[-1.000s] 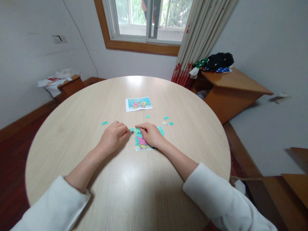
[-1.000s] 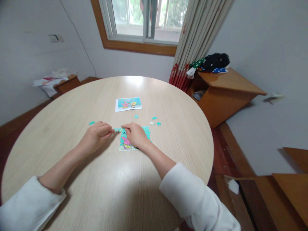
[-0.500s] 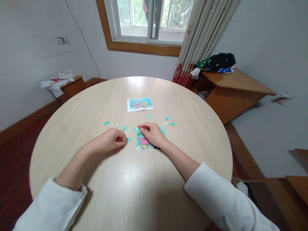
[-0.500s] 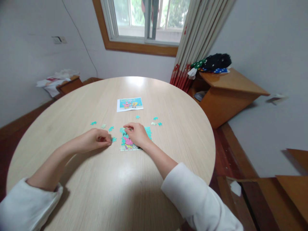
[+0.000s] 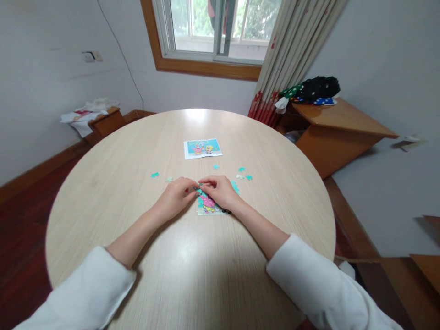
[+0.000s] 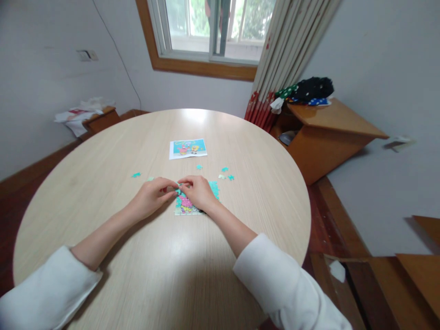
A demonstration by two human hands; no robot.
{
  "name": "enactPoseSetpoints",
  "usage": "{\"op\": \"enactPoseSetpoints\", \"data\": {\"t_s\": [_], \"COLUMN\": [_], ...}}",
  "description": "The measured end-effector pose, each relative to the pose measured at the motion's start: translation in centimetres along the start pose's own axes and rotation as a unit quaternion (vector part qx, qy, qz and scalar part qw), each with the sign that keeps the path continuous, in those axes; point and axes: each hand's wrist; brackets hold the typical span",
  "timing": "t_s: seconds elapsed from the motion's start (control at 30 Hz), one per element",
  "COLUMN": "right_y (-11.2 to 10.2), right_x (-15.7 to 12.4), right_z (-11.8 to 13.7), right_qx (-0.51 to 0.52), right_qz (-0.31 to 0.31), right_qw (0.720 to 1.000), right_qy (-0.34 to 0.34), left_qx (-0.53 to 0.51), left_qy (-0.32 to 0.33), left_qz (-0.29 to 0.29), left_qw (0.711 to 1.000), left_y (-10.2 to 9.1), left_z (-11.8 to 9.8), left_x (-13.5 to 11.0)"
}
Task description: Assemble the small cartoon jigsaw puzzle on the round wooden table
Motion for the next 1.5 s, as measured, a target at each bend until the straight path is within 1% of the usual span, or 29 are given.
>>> {"op": "enactPoseSetpoints", "data": {"t_s": [0.2,0.4,0.5,0.57,0.67,0.8,0.97,1.07,1.27,1.5], "right_y": [0.0,0.1,0.0,0.0,0.0,0.0,0.0,0.0,0.0,0.0], "right_x": [0.0,0.0,0.0,0.0,0.0,-0.1,-0.2,-0.2,-0.2,-0.2], "right_z": [-0.1,-0.1,0.0,0.0,0.1,0.2,0.3,0.3,0.2,0.3], "right_qx": [0.014,0.018,0.024,0.026,0.026,0.014,0.006,0.004,-0.007,-0.011], "right_qz": [0.004,-0.005,-0.009,-0.01,-0.012,-0.015,-0.014,-0.013,-0.012,-0.014], "right_qw": [1.0,1.0,1.0,1.0,1.0,1.0,1.0,1.0,1.0,1.0], "right_qy": [0.002,0.002,0.009,0.013,0.012,0.013,0.01,0.008,0.002,0.002], "left_qx": [0.01,0.014,0.016,0.02,0.029,0.062,0.123,0.147,0.163,0.128], "left_qy": [0.012,0.018,0.014,0.017,0.034,0.068,0.108,0.12,0.103,0.055], "left_qz": [0.004,0.006,0.006,0.016,0.038,0.049,0.031,0.025,0.046,0.048], "left_qw": [1.0,1.0,1.0,1.0,0.998,0.995,0.986,0.982,0.98,0.989], "left_y": [-0.1,-0.1,-0.4,-0.7,-1.0,-0.8,-0.3,-0.2,-0.3,-0.3], "left_z": [0.0,-0.3,-0.1,0.2,0.9,1.5,1.9,1.8,1.3,0.8], "left_x": [0.0,-0.1,-0.1,-0.1,-0.2,-0.2,0.0,0.0,0.1,-0.1]}}
Point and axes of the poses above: each hand's wrist, its own x-axis towards the middle knuckle, its own y-axis out of the palm, z = x × y, and after that the axes turned 14 degrees about z, right-handed
